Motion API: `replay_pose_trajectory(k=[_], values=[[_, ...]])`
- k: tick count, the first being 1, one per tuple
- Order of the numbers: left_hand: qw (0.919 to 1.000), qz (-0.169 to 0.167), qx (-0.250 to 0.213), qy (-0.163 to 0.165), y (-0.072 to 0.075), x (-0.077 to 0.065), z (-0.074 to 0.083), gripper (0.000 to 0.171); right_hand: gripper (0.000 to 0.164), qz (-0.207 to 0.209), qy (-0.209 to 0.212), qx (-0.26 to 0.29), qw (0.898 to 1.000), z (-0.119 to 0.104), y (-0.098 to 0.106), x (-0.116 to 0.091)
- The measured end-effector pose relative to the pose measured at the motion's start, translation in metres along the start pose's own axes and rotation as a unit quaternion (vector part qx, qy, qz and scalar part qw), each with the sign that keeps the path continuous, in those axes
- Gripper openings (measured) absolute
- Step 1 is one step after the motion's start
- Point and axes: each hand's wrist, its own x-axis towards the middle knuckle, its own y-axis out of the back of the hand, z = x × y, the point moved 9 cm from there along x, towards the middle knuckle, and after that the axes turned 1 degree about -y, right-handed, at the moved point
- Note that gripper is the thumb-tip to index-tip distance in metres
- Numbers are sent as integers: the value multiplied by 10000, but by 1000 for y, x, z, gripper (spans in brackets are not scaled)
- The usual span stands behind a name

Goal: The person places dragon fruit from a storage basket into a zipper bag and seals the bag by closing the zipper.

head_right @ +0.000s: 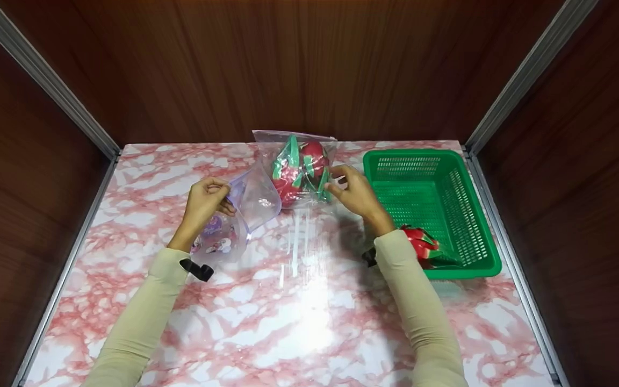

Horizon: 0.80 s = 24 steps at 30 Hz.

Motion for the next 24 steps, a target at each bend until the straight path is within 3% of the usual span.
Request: replay_pose_trajectory(k=[15,24], values=[[9999,-22,96,-65,-1,-1,3,29,51,-182,-381,-45,9991,22,25,-13],[10000,-3,87,-37,-1,0,2,23,51,-238,-347,-179,9990,31,35,-20]])
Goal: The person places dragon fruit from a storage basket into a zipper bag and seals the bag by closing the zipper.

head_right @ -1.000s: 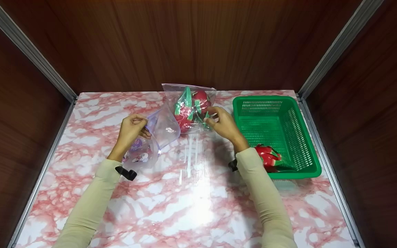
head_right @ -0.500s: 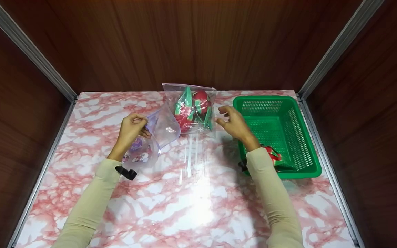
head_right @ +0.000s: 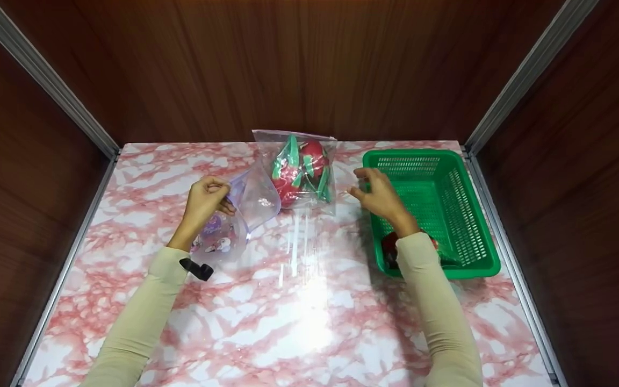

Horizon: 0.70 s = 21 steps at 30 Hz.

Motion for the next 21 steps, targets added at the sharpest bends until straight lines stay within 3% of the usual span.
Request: replay_pose_trajectory(k=[5,15,21], values=[[10000,42,21,4,1,0,1,16,52,1,34,-100,9999,5,7,-5],[10000,-32,52,12,1,-1,1,29,55,29,25,-220,9998,14,22,-18],[10000,-15,-49,-33,1,-1,2,21,56,84,-52,-294,9995,21,31,-26]])
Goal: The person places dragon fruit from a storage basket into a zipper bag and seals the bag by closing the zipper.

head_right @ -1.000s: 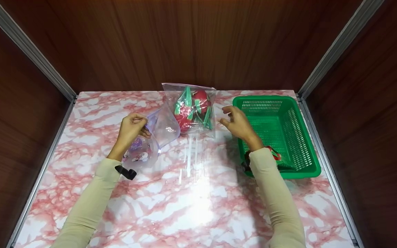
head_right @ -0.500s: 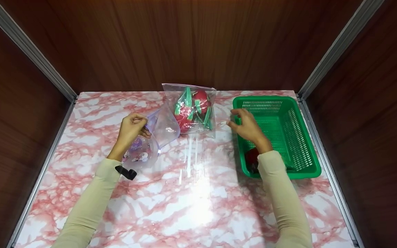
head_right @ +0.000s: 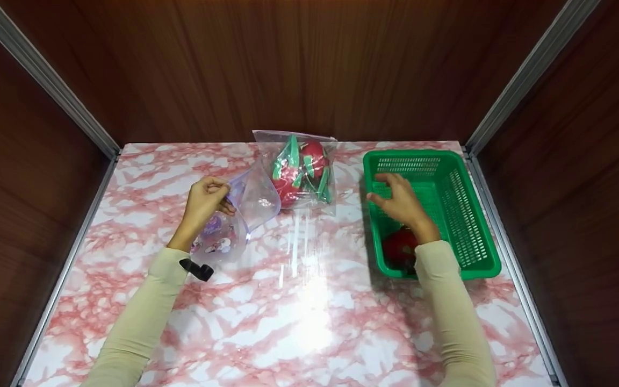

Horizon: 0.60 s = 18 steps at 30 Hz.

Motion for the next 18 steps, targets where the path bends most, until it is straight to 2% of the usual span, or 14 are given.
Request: replay_pose_trajectory(k=[9,18], values=[[10000,32,-7,42,1,0,0,29,62,-103,-164,-78,9998,15,7,-11],[10000,16,35,5,0,-1,1,29,67,-157,-244,-206,9994,26,15,-27]])
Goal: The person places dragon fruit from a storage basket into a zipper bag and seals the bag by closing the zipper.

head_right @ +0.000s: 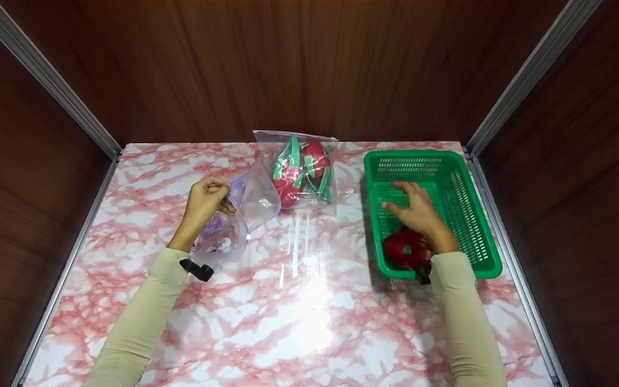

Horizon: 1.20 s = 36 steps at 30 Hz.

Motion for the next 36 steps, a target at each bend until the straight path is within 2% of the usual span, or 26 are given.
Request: replay_pose_trajectory(k=[11,24,36], values=[[9999,-65,146,-10,0,-1,1,27,73,-35,-288,-287,9992,18,6,-18],[10000,16,37,6,0,0,-2,24,78,9,-447,-501,9977,33,5,-34],[10000,-54,64,49,1,1,-4,21,81,-270,-633,-324,9971,44,-6,-52]])
